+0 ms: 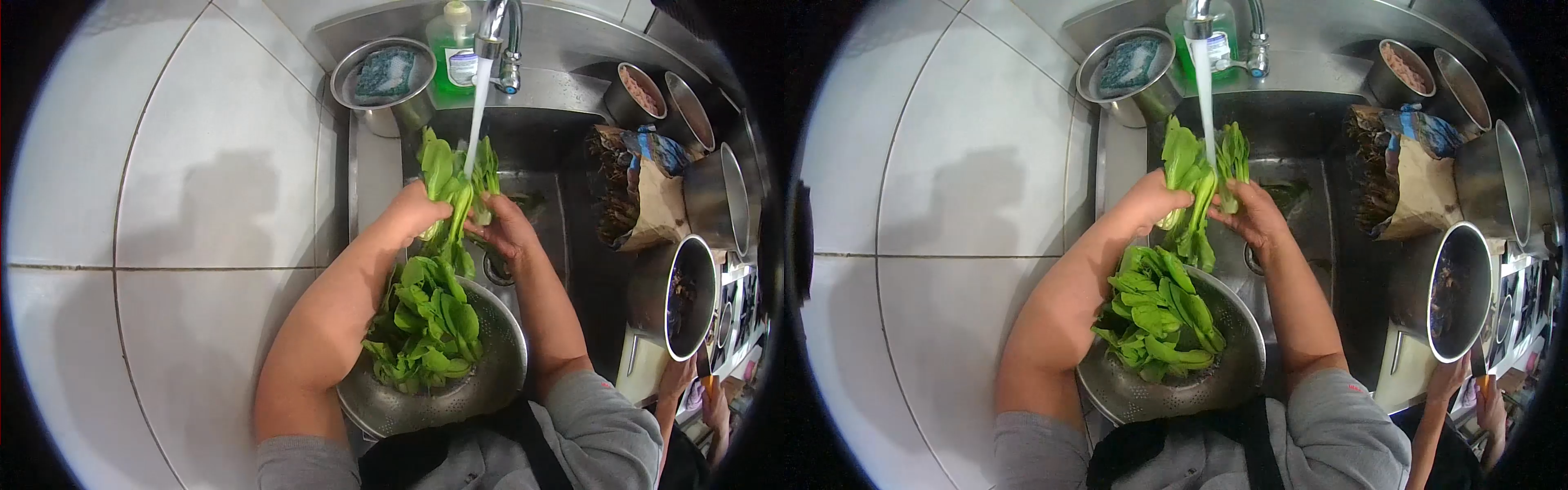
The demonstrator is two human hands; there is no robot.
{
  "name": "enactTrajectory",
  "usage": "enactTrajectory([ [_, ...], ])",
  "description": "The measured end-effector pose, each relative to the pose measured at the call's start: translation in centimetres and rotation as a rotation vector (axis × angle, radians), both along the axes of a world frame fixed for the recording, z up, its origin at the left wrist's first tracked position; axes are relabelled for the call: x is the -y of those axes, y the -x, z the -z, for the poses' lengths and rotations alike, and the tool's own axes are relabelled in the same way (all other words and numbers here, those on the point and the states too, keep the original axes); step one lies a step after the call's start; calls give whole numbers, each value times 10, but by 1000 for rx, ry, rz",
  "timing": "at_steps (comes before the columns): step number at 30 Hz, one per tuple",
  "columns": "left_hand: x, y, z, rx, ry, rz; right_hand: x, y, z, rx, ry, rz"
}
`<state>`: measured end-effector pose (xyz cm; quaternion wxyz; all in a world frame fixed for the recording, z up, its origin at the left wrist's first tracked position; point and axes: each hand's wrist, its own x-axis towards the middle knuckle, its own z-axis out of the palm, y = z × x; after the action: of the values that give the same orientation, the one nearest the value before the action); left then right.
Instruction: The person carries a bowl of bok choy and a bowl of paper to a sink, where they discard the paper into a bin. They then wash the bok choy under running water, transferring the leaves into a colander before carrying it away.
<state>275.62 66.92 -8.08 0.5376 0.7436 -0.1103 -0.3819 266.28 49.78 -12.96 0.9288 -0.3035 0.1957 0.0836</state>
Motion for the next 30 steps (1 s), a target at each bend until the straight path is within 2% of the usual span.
enactTrajectory([
  [2, 2, 4, -5, 50, -56, 8, -9, 1, -19, -25, 30, 15],
  [9, 5, 5, -7, 158, -126, -17, -14, -12, 3, 38, 70, 28],
  [13, 5, 2, -11, 114, -194, -28, -7, -21, 5, 21, 108, 33],
  [18, 6, 6, -19, -13, 52, -43, 2, -25, -8, 25, 215, -26],
  [25, 4, 1, -14, -66, 98, -67, -2, -19, -16, -9, 240, 78],
  [27, 6, 4, -21, 32, -113, -79, 4, -17, -13, -30, 243, 62],
  [29, 8, 8, -37, -2, -143, -90, 21, -14, 3, 42, 510, 128],
  [30, 8, 9, -40, -34, -170, -99, 26, -12, 0, 43, 512, 127],
])
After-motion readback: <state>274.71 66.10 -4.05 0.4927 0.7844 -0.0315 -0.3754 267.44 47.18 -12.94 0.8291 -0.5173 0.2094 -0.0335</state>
